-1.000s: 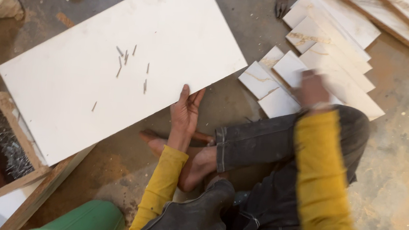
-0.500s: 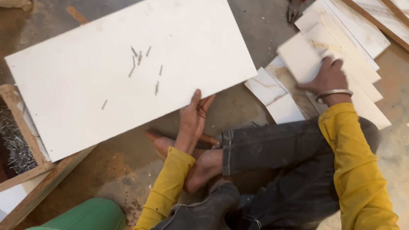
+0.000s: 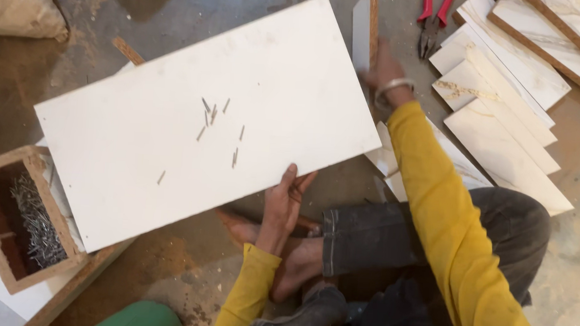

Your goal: The person sits cross-legged on the floor with white furniture panels. They use a hammer to pull nails out of the panels, collect the extracted nails, and place them into a wooden nail box, working through several panels one at a time.

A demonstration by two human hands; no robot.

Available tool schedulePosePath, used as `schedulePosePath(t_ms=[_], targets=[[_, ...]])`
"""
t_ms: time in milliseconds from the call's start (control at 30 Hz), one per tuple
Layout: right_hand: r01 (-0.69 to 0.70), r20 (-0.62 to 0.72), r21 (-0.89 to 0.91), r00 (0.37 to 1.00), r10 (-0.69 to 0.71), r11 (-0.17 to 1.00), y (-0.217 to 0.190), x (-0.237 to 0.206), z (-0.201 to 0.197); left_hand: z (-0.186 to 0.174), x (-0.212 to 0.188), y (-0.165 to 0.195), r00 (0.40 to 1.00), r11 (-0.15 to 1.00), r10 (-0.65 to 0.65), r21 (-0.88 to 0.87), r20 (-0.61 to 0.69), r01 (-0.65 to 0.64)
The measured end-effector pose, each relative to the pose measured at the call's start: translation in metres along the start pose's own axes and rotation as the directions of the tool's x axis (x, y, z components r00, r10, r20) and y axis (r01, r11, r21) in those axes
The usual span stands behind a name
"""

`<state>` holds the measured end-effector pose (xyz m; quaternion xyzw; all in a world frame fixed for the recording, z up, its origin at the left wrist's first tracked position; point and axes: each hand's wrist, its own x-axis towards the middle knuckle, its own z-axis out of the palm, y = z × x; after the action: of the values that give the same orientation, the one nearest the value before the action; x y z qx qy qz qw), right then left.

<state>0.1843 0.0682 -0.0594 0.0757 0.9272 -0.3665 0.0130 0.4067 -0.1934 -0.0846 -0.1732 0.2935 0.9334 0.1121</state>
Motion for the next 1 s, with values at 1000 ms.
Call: schedulePosePath(t_ms=[1000], targets=[[0.311,-0.235,-0.209,0.904,-0.356,0.927,0.074,-0.154,0.06,-0.024,0.042,0.011,0.999,0.988,-0.038,0.153,0.033,0.032]])
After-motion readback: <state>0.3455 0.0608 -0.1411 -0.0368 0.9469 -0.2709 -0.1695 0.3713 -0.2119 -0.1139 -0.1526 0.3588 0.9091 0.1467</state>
